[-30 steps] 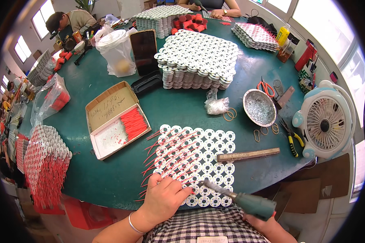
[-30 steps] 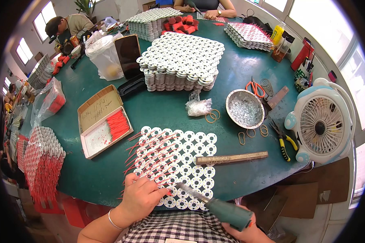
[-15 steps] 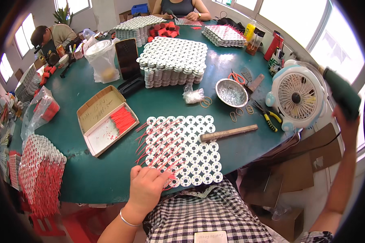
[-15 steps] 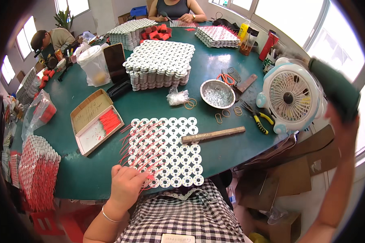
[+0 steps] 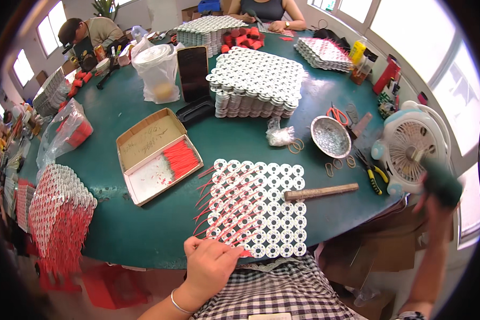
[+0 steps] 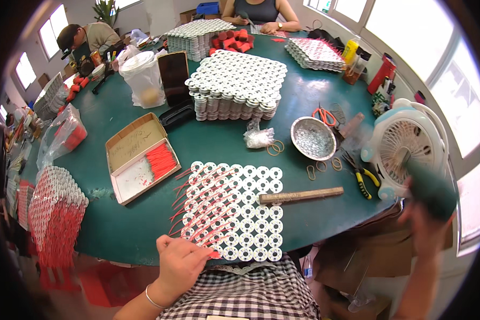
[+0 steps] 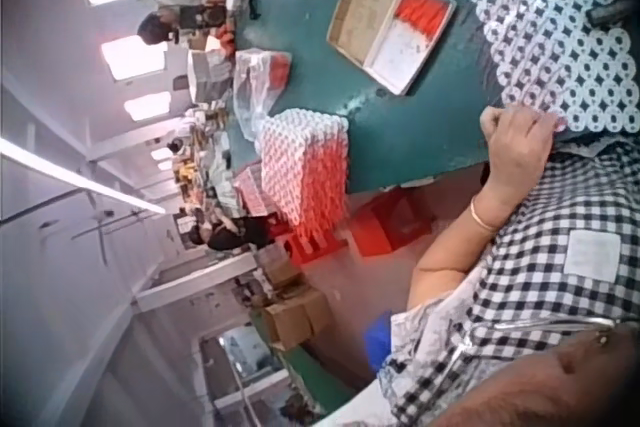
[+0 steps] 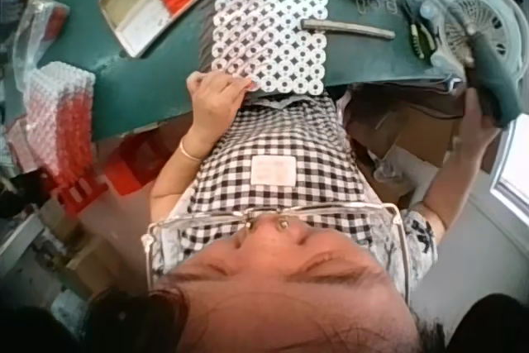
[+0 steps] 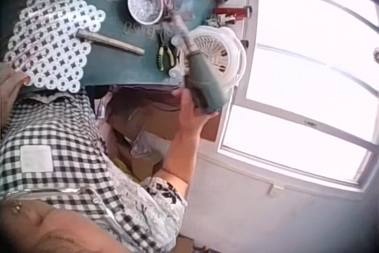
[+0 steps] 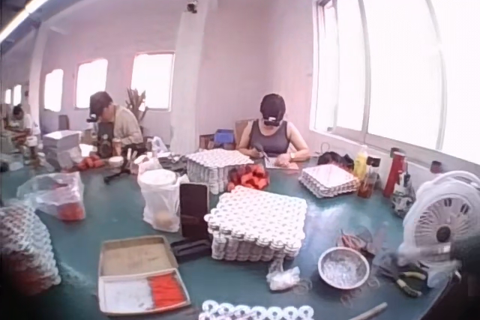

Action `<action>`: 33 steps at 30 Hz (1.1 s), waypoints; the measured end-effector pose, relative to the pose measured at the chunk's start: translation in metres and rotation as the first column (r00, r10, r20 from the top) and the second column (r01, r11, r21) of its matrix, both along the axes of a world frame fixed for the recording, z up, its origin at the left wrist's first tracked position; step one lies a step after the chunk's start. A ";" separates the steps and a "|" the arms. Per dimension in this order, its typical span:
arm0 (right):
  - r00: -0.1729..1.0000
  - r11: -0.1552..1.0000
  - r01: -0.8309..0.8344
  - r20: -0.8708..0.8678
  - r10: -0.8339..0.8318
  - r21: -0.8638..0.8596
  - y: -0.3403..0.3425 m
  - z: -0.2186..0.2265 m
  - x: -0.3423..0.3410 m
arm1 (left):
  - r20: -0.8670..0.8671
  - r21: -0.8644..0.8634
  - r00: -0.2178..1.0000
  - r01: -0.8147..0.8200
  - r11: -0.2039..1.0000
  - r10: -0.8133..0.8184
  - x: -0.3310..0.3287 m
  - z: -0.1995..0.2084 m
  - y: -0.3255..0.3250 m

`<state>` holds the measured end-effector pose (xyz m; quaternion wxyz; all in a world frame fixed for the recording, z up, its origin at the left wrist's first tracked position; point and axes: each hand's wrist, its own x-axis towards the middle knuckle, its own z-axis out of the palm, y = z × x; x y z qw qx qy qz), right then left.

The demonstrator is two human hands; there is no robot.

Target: The person positions wires onto a grid of circular circuit boards and solders them in place using a soldering iron.

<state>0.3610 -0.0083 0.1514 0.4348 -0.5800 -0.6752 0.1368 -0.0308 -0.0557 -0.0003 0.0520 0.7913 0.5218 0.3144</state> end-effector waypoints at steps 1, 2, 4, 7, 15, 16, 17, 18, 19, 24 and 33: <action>0.983 0.982 0.015 -0.180 -0.049 -0.187 -0.021 -0.031 -0.003 | 0.008 0.000 1.000 0.012 1.000 -0.012 0.005 -0.001 0.003; 0.814 0.972 -0.174 -0.579 0.052 -0.159 -0.041 -0.077 -0.011 | -0.026 0.008 0.999 0.026 1.000 -0.025 0.012 0.000 0.003; 0.772 0.775 -0.245 -0.600 -0.207 -0.583 -0.072 -0.109 -0.033 | -0.073 0.028 0.997 0.039 0.999 -0.037 0.017 0.000 0.005; 0.597 0.803 -0.332 -0.770 -0.228 -0.495 -0.098 -0.145 -0.068 | -0.120 0.018 0.993 0.014 1.000 -0.012 0.027 0.004 0.010; 0.752 0.726 -0.459 -0.659 0.010 -0.513 -0.093 -0.175 -0.042 | -0.151 0.096 0.988 0.059 0.994 -0.044 0.034 0.002 0.016; 0.753 0.725 -0.459 -0.658 0.011 -0.513 -0.091 -0.175 -0.042 | -0.144 0.075 0.987 0.082 0.994 -0.071 0.035 -0.001 0.017; 0.779 0.712 -0.476 -0.624 0.069 -0.516 -0.091 -0.173 -0.042 | -0.140 0.076 0.988 0.081 0.994 -0.070 0.035 -0.006 0.018; 0.796 0.695 -0.497 -0.591 0.128 -0.519 -0.090 -0.172 -0.041 | -0.154 0.057 0.986 0.072 0.996 -0.062 0.035 -0.009 0.017; 0.810 0.677 -0.517 -0.556 0.188 -0.524 -0.090 -0.170 -0.040 | -0.167 0.039 0.984 0.063 0.997 -0.056 0.036 -0.011 0.017; 0.853 0.695 -0.462 -0.491 0.178 -0.551 -0.097 -0.166 -0.042 | -0.153 0.026 0.987 0.054 0.998 -0.050 0.036 -0.012 0.019; 0.906 0.771 -0.423 -0.213 0.365 -0.477 -0.091 -0.168 -0.044 | -0.122 0.012 0.991 0.053 0.999 -0.051 0.034 -0.011 0.020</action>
